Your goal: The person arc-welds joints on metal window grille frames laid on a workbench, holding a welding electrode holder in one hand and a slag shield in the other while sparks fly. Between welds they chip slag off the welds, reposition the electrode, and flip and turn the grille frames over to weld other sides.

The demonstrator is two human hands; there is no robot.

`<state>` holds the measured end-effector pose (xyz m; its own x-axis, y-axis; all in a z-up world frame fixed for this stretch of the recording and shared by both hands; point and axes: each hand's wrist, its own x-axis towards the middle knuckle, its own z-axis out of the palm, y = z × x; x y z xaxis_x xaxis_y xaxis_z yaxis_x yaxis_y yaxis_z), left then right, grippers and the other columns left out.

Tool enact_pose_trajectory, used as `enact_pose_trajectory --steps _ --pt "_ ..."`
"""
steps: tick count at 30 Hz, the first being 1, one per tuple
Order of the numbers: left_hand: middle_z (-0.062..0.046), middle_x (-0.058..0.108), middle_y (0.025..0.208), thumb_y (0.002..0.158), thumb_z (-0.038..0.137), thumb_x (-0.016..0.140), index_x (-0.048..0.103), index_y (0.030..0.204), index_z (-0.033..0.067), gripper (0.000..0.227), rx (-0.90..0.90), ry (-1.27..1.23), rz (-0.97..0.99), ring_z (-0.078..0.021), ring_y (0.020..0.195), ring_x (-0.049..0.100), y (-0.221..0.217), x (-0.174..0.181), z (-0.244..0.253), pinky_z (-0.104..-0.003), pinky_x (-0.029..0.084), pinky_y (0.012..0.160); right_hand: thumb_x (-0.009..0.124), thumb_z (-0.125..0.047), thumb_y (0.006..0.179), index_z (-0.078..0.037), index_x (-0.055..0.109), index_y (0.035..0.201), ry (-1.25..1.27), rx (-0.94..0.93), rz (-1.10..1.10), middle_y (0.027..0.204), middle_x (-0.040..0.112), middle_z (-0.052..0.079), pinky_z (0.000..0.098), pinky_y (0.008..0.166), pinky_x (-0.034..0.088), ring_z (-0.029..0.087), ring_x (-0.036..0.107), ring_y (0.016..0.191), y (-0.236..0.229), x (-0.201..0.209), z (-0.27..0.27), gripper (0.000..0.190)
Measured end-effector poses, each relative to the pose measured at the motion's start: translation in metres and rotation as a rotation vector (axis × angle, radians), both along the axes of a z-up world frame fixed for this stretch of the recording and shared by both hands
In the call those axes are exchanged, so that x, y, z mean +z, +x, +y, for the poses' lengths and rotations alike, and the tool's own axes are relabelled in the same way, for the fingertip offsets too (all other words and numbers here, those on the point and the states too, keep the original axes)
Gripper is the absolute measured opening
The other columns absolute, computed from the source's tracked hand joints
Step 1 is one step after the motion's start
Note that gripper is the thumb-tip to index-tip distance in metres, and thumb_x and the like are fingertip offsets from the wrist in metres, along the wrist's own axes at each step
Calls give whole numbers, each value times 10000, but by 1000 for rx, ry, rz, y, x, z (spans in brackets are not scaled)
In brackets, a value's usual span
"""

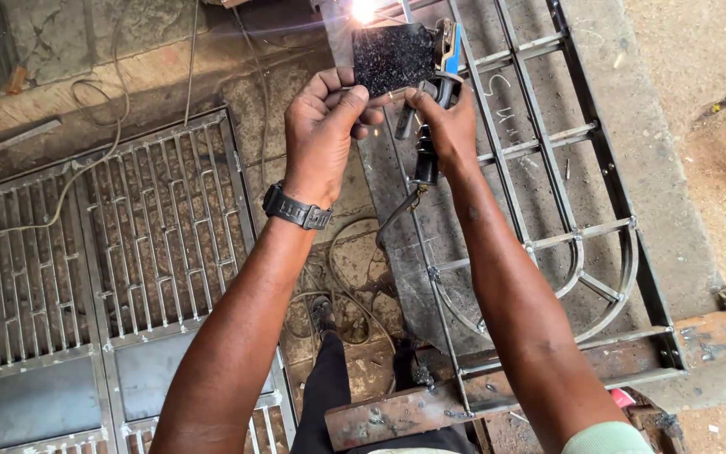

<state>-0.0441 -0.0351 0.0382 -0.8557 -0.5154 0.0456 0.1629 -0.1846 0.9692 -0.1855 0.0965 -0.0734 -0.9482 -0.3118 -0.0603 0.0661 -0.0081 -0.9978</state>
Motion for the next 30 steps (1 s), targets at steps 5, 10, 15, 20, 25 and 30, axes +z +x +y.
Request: enact_pose_trajectory --steps 5,10,15,20,25,30 --pt "-135 776 976 1011 93 638 595 1187 7 200 -14 24 22 -106 784 728 -1 -1 0 -203 555 623 859 -348 772 -1 545 1219 26 -15 -16 1032 691 111 331 723 590 193 694 872 1 2 0 647" --pt "-133 774 979 1013 95 639 607 1177 12 187 3 14 -1 -101 782 724 0 -1 -1 -201 558 628 864 -331 770 7 554 1207 25 -18 -27 1016 685 106 328 694 577 189 680 841 3 6 -1 633" --pt "-129 776 974 1003 89 641 604 1170 15 187 21 36 -18 -97 771 721 1 -2 -2 -197 549 615 878 -314 787 11 563 1212 1 -10 13 1039 687 114 317 738 582 188 685 878 -1 -7 0 621" --pt "-130 773 970 1008 92 632 598 1175 17 187 15 19 -18 -95 771 722 2 -2 -2 -199 551 606 866 -297 770 19 542 1216 -50 16 -6 1053 696 134 342 776 609 210 711 901 4 8 1 636" --pt "-135 776 970 1002 91 638 599 1172 13 191 14 33 -18 -98 769 721 2 -3 -3 -201 553 606 873 -303 779 26 533 1226 -14 19 17 1058 689 141 347 799 618 218 716 925 0 -2 0 651" --pt "-139 777 969 1006 95 635 601 1173 17 187 14 15 -28 -97 774 723 2 -4 -3 -197 553 609 869 -315 775 23 532 1234 -7 20 12 1051 685 137 343 784 617 218 711 920 3 6 0 662"
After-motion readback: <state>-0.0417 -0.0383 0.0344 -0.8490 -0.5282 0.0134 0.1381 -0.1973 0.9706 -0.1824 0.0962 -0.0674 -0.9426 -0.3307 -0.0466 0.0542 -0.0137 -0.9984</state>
